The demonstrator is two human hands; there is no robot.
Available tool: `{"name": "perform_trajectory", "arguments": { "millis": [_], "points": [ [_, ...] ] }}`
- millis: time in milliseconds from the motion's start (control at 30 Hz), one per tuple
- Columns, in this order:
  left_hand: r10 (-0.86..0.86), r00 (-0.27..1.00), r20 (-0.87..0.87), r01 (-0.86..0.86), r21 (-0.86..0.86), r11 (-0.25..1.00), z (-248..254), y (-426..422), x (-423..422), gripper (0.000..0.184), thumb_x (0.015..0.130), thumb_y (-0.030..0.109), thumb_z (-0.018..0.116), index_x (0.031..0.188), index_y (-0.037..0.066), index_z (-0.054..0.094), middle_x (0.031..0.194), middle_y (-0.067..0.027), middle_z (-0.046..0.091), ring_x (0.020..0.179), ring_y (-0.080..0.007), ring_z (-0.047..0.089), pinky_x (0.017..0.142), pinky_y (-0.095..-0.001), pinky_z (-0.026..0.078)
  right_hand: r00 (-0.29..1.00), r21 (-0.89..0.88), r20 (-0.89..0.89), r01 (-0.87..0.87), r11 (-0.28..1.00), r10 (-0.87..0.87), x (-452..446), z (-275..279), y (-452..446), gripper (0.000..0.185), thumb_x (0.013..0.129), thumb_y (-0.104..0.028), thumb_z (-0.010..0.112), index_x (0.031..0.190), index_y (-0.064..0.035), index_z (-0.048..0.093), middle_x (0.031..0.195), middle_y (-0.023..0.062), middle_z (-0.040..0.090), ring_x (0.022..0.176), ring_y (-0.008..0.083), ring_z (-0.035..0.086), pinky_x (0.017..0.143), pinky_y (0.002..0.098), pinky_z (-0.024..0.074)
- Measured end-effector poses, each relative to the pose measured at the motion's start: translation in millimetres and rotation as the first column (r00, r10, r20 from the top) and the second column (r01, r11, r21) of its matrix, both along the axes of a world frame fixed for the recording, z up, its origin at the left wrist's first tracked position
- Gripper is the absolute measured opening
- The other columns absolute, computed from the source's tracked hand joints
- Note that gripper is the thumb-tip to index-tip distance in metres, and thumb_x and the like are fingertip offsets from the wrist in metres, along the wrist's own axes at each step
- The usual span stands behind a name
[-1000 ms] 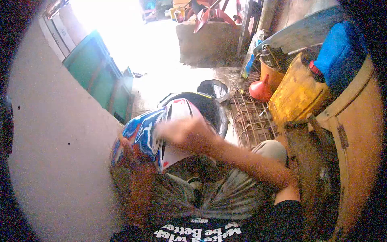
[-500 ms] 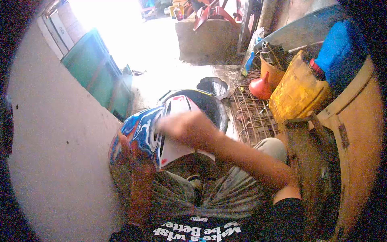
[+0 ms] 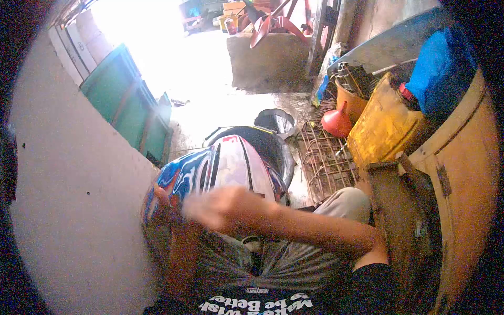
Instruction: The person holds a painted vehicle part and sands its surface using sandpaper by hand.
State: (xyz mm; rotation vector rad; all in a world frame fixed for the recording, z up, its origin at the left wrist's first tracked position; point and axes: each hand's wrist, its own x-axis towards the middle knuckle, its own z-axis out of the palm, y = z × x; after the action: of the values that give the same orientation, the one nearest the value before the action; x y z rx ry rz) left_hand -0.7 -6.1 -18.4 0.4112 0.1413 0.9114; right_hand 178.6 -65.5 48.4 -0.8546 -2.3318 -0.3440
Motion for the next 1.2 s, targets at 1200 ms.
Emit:
{"name": "perform_trajectory", "arguments": {
  "millis": [1200],
  "points": [
    [0.072, 0.994, 0.076, -0.085, 0.184, 0.979, -22, -3, 7, 0.099, 0.091, 0.073, 0.06, 0.154, -0.001, 0.039, 0.148, -0.023, 0.053, 0.13, -0.0363, 0.058, 0.111, -0.0486, 0.047, 0.948, -0.08, 0.118, 0.307, 0.948, -0.297, 45, 11, 34, 0.022, 0.093, -0.017, 0.063, 0.112, -0.0111, 0.073, 0.1, 0.0072, 0.078, 0.086, 0.0193, 0.077, 0.068, 0.0336, 0.0631]
  ]
}}
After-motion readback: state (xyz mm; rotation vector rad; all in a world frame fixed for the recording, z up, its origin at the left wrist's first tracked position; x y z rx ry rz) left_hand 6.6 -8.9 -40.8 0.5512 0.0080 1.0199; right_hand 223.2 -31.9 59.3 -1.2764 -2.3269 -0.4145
